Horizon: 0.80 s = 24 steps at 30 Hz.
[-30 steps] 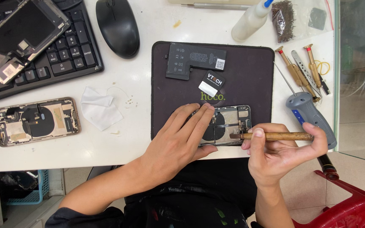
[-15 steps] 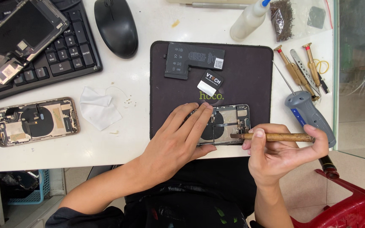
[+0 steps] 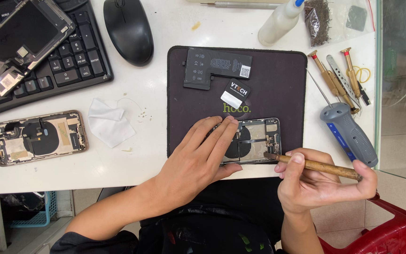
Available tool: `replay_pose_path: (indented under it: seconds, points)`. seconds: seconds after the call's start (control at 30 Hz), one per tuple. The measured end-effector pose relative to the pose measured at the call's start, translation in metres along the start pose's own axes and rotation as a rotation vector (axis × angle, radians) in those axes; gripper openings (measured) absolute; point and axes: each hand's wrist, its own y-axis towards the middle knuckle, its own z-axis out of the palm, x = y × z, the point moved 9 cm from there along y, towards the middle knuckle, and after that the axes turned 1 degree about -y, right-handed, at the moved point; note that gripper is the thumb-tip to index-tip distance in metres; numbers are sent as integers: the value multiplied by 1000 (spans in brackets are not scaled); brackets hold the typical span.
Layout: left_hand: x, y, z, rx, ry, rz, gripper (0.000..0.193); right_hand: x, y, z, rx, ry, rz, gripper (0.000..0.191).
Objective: The person uses a soldering iron and a wooden-handled tool to work on the internal components of a disassembled smartphone. They repeatedly heat and scrape areas around the battery connector and other internal parts while the phone remains open on a work mat.
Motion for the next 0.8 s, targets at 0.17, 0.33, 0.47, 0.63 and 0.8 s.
replay_pose_path:
  seconds: [0.17, 0.33, 0.47, 0.63, 0.8]
  points:
    - [0, 0, 1, 13, -4, -1, 81, -1, 0, 0, 4, 0, 36, 58]
    - [1, 2, 2, 14, 15, 0, 80, -2, 5, 3, 31, 4, 72, 58]
    - [0, 3, 4, 27, 14, 1, 81, 0, 9, 4, 36, -18, 60, 59]
    - [1, 4, 5, 32, 4, -7, 81, 2, 10, 7, 55, -28, 61, 60]
    - [0, 4, 6, 23, 2, -9, 82, 5, 9, 12, 81, -22, 25, 60]
